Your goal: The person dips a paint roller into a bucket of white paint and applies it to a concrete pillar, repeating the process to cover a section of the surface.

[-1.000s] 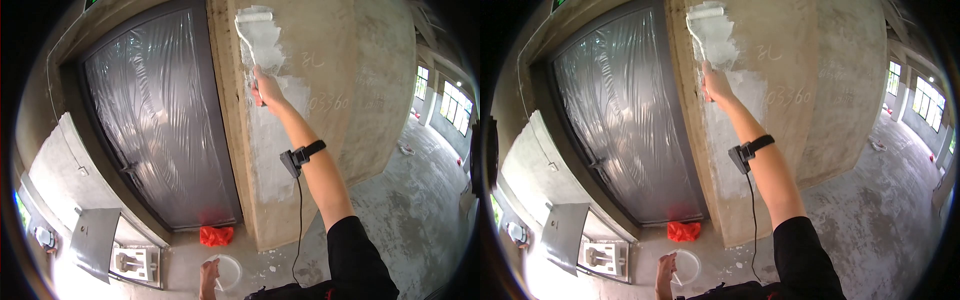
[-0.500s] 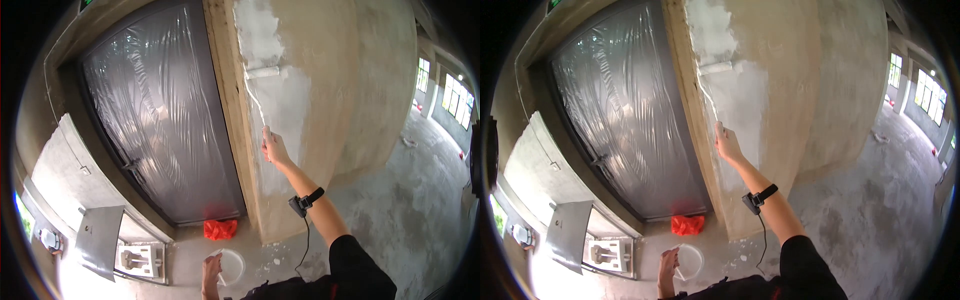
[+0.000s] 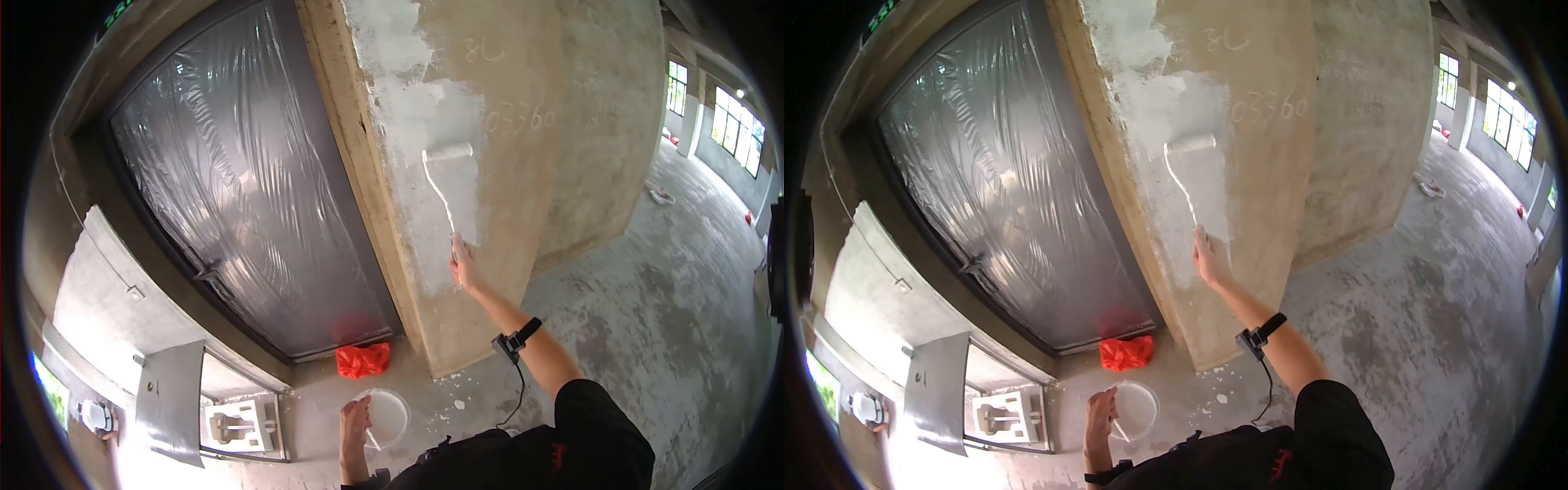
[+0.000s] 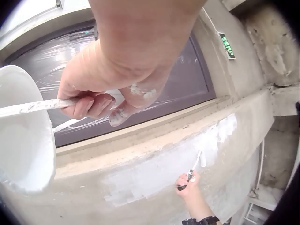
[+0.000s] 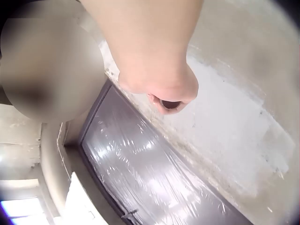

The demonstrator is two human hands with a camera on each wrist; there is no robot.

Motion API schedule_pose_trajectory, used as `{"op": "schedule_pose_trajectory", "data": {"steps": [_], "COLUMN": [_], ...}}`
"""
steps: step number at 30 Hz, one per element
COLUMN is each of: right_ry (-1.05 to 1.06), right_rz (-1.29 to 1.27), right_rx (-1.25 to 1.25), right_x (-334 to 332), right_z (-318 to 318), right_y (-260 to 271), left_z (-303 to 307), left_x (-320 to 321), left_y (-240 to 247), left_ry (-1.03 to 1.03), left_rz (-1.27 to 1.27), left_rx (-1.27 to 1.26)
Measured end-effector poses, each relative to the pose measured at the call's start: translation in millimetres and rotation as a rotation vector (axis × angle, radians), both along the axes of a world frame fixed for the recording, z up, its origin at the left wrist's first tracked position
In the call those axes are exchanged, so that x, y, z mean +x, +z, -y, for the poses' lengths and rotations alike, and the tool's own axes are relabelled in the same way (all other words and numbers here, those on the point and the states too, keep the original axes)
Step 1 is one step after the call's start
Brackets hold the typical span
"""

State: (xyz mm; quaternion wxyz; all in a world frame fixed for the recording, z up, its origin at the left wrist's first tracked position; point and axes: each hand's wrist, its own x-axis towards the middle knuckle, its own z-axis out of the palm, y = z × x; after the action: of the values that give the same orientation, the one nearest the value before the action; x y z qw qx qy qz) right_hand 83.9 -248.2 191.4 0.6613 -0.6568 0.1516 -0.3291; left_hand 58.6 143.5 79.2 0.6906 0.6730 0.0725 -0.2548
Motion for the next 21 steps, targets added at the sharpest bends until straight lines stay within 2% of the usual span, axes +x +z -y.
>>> {"op": "schedule_pose_trajectory", "data": {"steps": [5,15,18,21], "right_ry": [0.118,0.188,0.212,0.231], "right_rz": [-0.015,0.069,0.094,0.081], "right_rx": [0.109,-0.096,-0.111,-0.095], "right_x": [1.6,25.5,29.9,29.1], "right_z": [27.1,42.9,44.4,45.6], "right_y": [51.6,176.7,195.6,186.3], "left_z": [7.7,21.0,23.6,25.9], "left_x": [4.0,14.0,14.4,16.0], "left_y": [2.0,7.2,7.7,6.3], "left_ry": [0.001,-0.014,-0.029,-0.054], "left_rz": [-0.024,-0.026,-0.023,-0.033], "left_rx": [0.011,0.026,0.03,0.029]}}
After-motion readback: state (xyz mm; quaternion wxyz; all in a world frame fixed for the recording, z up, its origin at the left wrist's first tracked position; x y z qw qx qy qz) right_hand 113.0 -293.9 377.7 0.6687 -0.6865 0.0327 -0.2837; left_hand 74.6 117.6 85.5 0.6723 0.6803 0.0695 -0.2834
